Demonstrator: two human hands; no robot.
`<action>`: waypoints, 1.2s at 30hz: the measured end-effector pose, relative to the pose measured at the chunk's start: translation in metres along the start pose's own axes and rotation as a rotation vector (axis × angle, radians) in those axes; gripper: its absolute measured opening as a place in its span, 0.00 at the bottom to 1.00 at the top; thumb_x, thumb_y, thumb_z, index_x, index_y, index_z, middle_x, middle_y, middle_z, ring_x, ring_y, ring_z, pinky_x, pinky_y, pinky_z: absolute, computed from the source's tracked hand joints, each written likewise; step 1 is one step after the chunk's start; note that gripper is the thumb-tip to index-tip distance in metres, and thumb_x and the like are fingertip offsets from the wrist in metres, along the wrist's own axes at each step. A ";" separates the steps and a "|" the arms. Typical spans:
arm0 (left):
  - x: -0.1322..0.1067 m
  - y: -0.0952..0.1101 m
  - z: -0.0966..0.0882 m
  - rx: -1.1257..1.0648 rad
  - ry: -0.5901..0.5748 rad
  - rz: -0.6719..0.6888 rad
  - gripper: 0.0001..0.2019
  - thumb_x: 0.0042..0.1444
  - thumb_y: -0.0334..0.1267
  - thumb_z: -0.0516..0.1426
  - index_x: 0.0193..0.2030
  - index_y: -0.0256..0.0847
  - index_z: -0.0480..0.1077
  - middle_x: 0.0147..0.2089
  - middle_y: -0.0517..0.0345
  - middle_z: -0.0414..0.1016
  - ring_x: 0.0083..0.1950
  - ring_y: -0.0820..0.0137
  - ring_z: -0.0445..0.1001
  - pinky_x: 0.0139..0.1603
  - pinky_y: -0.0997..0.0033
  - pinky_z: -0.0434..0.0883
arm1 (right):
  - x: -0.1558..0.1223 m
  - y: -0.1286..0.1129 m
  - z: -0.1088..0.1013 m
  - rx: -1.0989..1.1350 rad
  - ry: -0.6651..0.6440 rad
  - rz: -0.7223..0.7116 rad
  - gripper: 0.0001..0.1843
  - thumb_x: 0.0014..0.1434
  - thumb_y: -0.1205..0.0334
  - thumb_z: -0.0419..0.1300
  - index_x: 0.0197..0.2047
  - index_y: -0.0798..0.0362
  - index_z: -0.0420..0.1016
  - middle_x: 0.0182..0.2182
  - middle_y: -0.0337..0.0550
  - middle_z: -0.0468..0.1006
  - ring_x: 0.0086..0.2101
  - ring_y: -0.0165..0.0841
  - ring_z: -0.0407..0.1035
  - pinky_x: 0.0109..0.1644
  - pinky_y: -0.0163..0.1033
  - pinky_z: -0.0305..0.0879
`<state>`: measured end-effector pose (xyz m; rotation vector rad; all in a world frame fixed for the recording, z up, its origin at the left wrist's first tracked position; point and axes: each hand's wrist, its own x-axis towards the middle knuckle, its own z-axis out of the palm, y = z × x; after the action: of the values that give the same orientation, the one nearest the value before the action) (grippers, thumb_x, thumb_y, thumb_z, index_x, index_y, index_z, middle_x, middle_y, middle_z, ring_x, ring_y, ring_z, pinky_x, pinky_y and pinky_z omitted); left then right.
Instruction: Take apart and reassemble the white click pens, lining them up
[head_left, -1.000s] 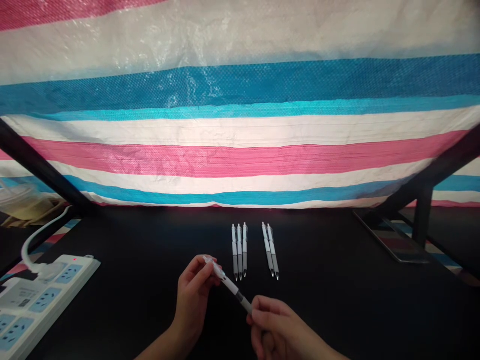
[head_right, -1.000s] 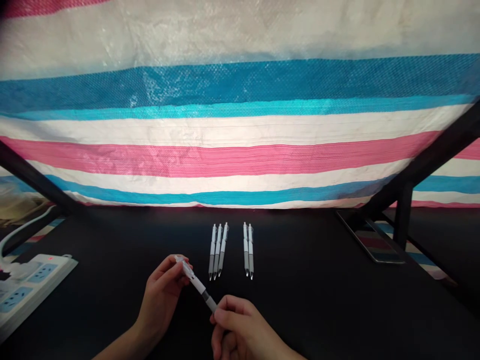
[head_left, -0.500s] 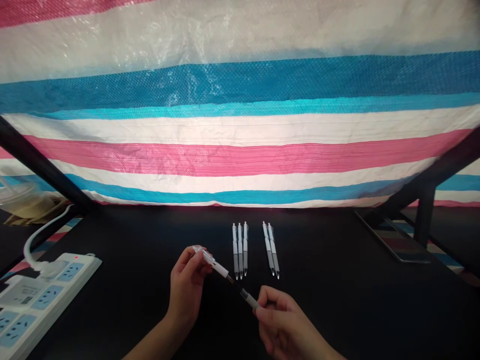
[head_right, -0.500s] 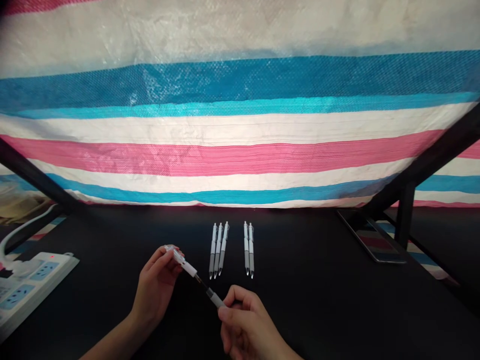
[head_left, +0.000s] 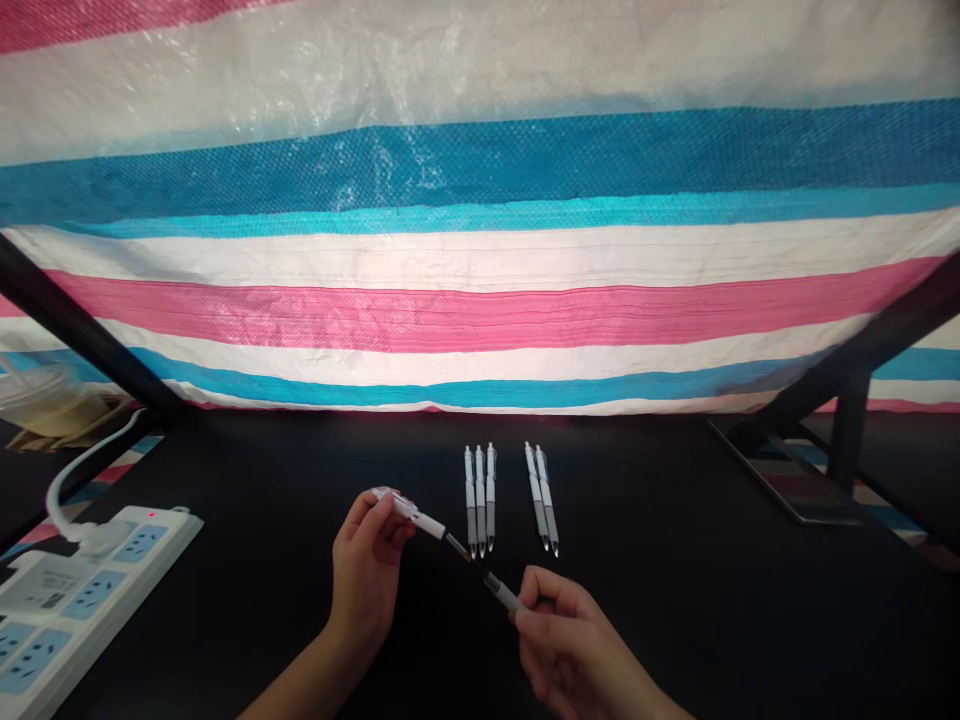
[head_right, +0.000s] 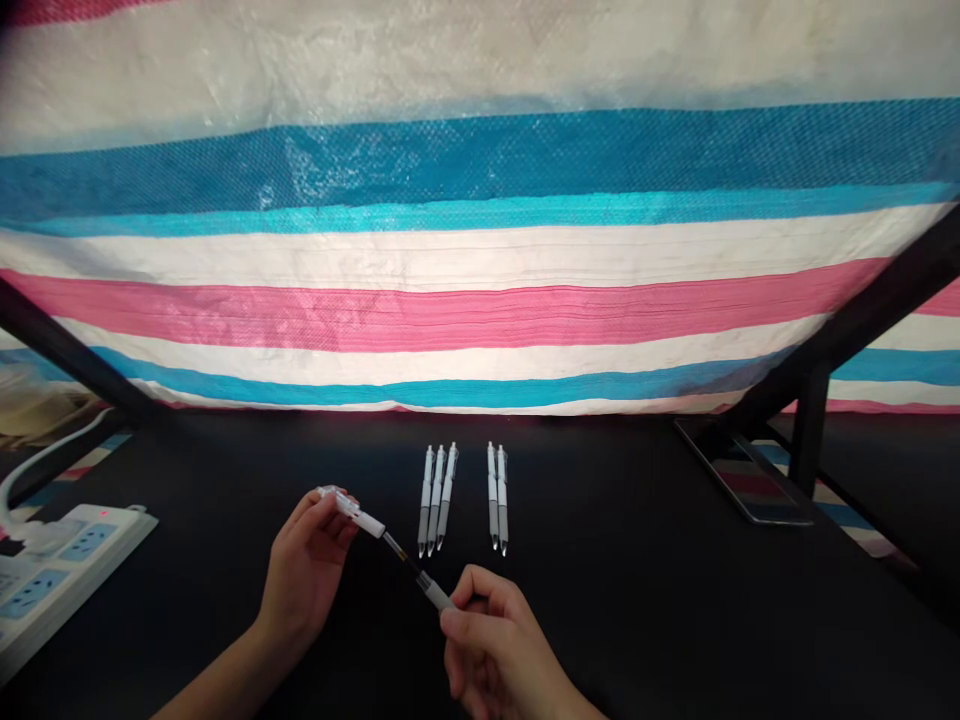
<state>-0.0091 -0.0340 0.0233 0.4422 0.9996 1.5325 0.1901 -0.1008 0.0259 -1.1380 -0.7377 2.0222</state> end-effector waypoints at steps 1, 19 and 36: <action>0.000 -0.001 0.000 -0.004 0.000 -0.003 0.07 0.48 0.37 0.65 0.29 0.38 0.72 0.28 0.63 0.72 0.30 0.76 0.69 0.30 0.81 0.69 | 0.000 0.000 0.000 0.000 -0.005 0.002 0.13 0.52 0.56 0.61 0.29 0.51 0.60 0.12 0.32 0.70 0.10 0.20 0.51 0.12 0.27 0.35; -0.018 -0.011 0.002 0.178 -0.254 -0.032 0.05 0.57 0.37 0.60 0.32 0.38 0.71 0.30 0.60 0.70 0.31 0.74 0.67 0.31 0.78 0.67 | 0.003 0.000 -0.001 -0.073 0.008 -0.021 0.15 0.53 0.53 0.62 0.30 0.51 0.60 0.13 0.32 0.71 0.09 0.19 0.53 0.11 0.25 0.38; -0.023 -0.014 0.001 0.353 -0.384 -0.015 0.06 0.58 0.38 0.59 0.33 0.39 0.72 0.33 0.57 0.72 0.35 0.70 0.69 0.35 0.73 0.68 | 0.007 0.010 -0.002 -0.216 0.084 -0.057 0.25 0.52 0.39 0.60 0.30 0.55 0.65 0.14 0.34 0.71 0.09 0.19 0.56 0.11 0.24 0.41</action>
<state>0.0056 -0.0565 0.0186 0.9370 0.9634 1.1958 0.1866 -0.1009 0.0136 -1.2997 -0.9527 1.8694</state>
